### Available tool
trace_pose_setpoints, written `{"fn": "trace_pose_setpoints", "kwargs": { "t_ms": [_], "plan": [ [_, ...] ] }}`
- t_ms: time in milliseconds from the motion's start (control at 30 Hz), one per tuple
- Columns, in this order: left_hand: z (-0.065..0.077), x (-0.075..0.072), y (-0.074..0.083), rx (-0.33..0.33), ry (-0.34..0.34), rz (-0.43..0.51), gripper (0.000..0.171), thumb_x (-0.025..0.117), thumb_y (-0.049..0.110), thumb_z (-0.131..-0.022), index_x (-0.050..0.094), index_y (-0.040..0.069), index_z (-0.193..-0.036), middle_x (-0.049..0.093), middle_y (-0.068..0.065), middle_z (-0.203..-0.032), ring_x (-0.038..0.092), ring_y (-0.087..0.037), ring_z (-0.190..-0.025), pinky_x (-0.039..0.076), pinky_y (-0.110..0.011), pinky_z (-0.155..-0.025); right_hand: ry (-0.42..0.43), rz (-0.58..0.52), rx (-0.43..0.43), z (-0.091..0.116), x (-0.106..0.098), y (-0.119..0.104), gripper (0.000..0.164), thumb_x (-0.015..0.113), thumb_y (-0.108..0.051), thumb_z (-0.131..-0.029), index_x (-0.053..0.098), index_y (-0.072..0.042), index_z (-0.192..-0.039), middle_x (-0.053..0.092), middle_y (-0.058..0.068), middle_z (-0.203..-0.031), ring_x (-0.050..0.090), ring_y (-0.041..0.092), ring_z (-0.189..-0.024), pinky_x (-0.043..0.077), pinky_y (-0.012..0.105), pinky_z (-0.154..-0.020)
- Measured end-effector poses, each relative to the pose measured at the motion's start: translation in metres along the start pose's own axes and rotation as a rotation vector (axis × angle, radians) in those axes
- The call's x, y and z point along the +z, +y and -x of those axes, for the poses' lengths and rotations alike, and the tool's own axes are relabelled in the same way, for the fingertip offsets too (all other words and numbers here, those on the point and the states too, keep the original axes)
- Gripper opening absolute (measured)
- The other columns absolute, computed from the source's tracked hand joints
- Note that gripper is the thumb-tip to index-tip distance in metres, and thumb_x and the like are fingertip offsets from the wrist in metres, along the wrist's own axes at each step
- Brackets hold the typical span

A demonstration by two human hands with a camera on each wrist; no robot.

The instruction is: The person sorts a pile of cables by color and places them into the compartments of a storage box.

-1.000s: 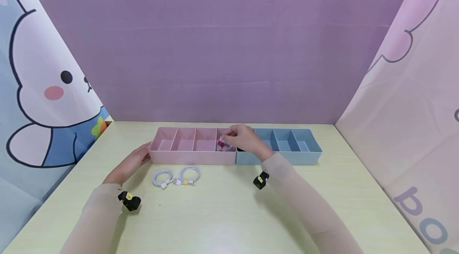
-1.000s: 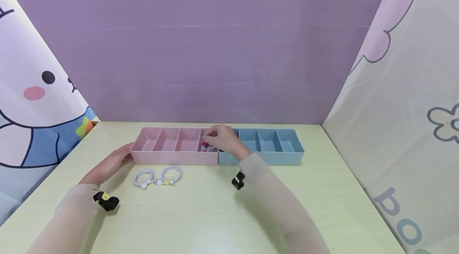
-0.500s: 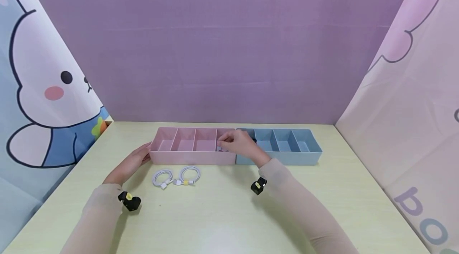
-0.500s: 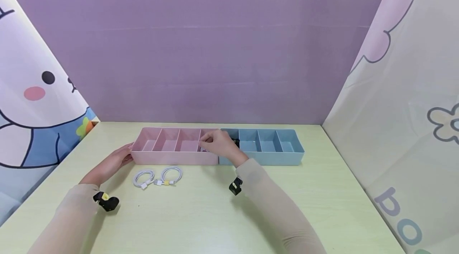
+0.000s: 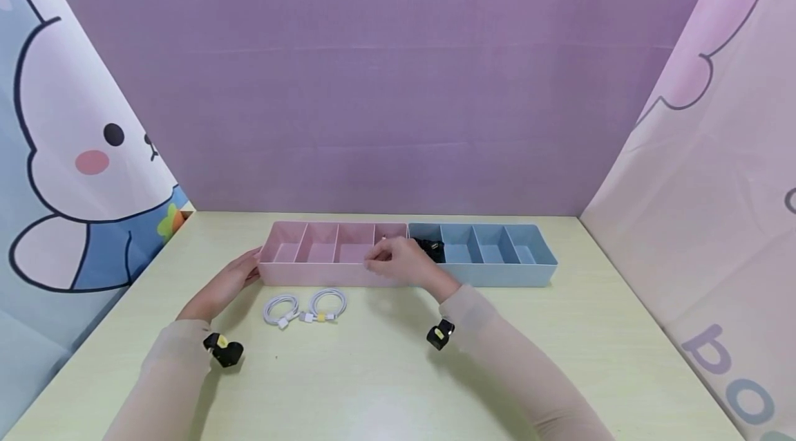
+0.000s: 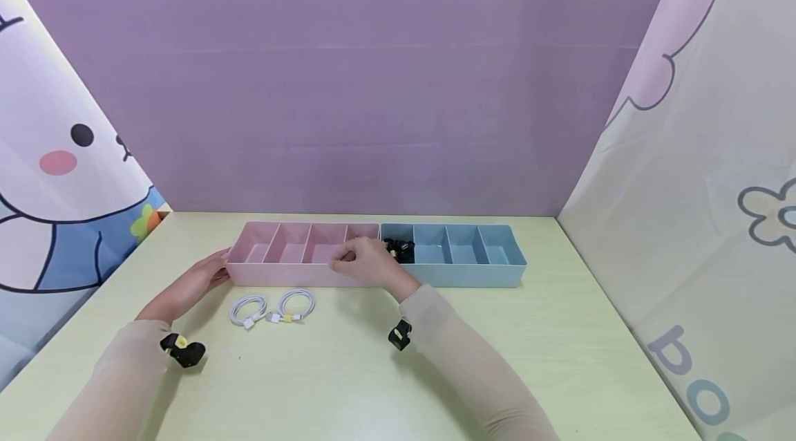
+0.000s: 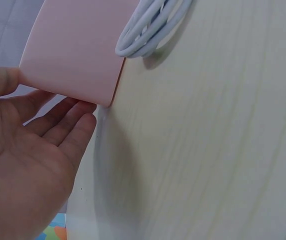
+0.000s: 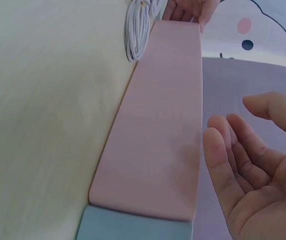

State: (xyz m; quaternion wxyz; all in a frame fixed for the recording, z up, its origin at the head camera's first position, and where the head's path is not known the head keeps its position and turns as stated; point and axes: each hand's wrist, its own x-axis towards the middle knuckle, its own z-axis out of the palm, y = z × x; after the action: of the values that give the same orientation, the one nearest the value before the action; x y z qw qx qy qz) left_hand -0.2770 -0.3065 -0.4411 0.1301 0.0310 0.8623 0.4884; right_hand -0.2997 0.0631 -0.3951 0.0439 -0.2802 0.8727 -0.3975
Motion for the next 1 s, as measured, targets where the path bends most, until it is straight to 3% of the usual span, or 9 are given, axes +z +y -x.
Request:
{"fn": "trace_pose_setpoints", "kwargs": {
  "t_ms": [300, 1000],
  "plan": [
    [0.001, 0.000, 0.001, 0.003, 0.002, -0.008, 0.073, 0.023, 0.053, -0.108, 0.006, 0.007, -0.161, 0.010, -0.021, -0.165, 0.017, -0.043, -0.148, 0.019, -0.058, -0.119, -0.054, 0.003, -0.125, 0.000, 0.015, -0.004, 0.010, 0.074, -0.013, -0.091, 0.078, -0.007, -0.099, 0.074, -0.002, -0.089, 0.064, 0.004, -0.077, 0.055, 0.019, -0.071],
    [0.000, -0.001, 0.000, -0.006, 0.002, -0.008, 0.072, 0.022, 0.053, -0.108, 0.006, 0.008, -0.162, 0.009, -0.020, -0.166, 0.015, -0.042, -0.149, 0.018, -0.058, -0.119, -0.103, 0.078, -0.005, -0.003, 0.052, -0.014, 0.013, 0.076, -0.019, -0.091, 0.077, -0.010, -0.101, 0.072, -0.009, -0.087, 0.063, 0.001, -0.078, 0.053, 0.015, -0.072]
  ]
}}
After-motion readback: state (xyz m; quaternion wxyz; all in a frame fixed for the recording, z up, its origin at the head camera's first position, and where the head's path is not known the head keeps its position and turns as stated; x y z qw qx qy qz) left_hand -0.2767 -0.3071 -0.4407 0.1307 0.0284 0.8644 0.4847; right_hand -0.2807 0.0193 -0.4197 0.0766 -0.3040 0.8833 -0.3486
